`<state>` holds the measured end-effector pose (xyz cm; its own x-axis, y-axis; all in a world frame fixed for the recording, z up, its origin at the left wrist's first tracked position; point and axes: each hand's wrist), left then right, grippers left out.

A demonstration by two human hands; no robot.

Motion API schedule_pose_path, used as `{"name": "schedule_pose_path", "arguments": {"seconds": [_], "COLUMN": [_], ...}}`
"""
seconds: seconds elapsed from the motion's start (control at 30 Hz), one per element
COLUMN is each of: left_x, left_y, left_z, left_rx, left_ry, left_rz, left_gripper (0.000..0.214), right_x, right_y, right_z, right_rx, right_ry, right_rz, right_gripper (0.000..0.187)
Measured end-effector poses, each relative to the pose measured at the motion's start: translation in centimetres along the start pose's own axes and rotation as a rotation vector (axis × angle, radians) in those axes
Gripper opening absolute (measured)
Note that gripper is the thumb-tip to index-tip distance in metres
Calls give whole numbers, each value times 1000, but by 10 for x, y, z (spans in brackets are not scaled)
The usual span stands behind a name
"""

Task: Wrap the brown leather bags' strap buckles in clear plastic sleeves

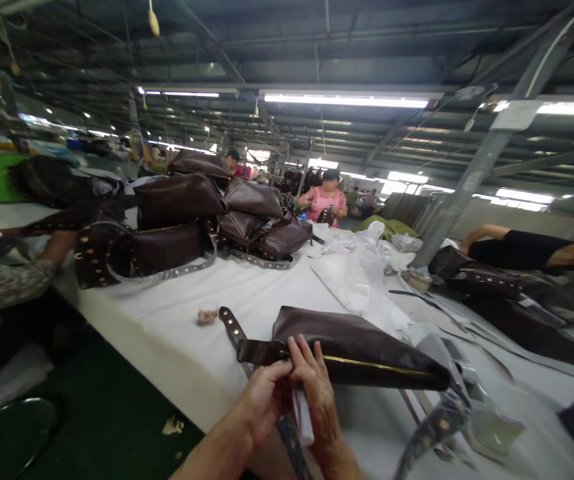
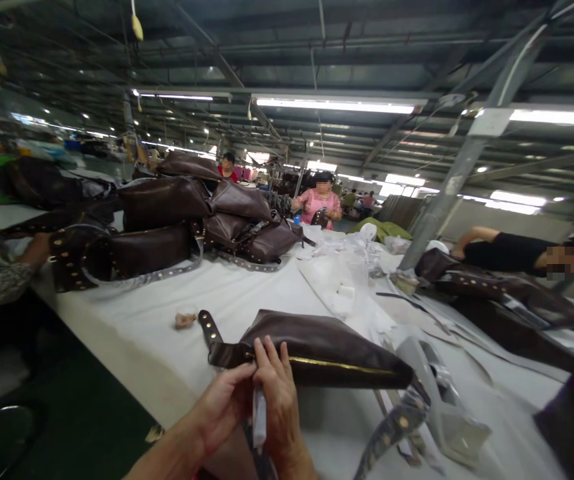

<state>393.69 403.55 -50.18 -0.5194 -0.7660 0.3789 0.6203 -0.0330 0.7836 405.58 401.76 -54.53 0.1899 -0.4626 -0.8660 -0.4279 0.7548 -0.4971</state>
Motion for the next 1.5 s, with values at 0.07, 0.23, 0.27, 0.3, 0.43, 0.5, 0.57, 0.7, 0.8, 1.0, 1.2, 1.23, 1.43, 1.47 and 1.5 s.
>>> {"name": "schedule_pose_path", "arguments": {"seconds": [0.07,0.23,0.27,0.3,0.43,0.5,0.57,0.7,0.8,1.0,1.2,1.23,1.43,1.47,1.5], "left_x": [1,0,-2,-4,-18,-24,-26,-26,-27,-28,-27,-28,-33,-34,-36], "left_y": [-7,-21,-25,-28,-45,-53,-61,-70,-75,-84,-92,-93,-91,-90,-89], "left_z": [-1,1,2,3,7,8,8,5,2,1,5,6,8,8,7], "left_rx": [1,-111,-136,-157,-214,-233,-246,-259,-304,-400,-385,-384,-353,-344,-338], "left_ry": [-10,47,49,46,2,-27,-54,-58,2,83,5,-9,-54,-49,-42], "left_rz": [4,-27,-31,-34,-1,21,19,-27,-8,39,72,75,110,117,124], "left_gripper": [25,24,25,26,24,20,18,21,25,34,27,24,19,19,19], "right_x": [6,18,19,20,24,27,27,10,-7,-5,12,13,11,11,11], "right_y": [-4,-6,-5,-4,3,5,4,-2,0,14,19,20,24,24,25], "right_z": [-7,-15,-15,-15,-13,-11,-8,-1,5,13,13,13,10,10,9], "right_rx": [15,-35,-64,-95,-163,-182,-208,-102,25,153,152,158,182,185,184], "right_ry": [-11,12,16,19,58,74,71,42,-25,-157,-178,-180,-165,-159,-153], "right_rz": [-35,-190,-222,-253,-388,-456,-498,-476,-469,-454,-431,-430,-443,-442,-439], "right_gripper": [20,36,46,57,75,79,75,39,19,21,26,26,24,24,25]}}
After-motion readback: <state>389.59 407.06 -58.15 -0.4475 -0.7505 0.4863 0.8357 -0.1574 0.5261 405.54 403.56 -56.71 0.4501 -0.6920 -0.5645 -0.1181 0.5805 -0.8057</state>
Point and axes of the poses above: each hand's wrist, its own x-axis away from the middle knuckle, its own y-axis out of the palm, z = x × y, and after that the axes turned 9 degrees about x, right-handed
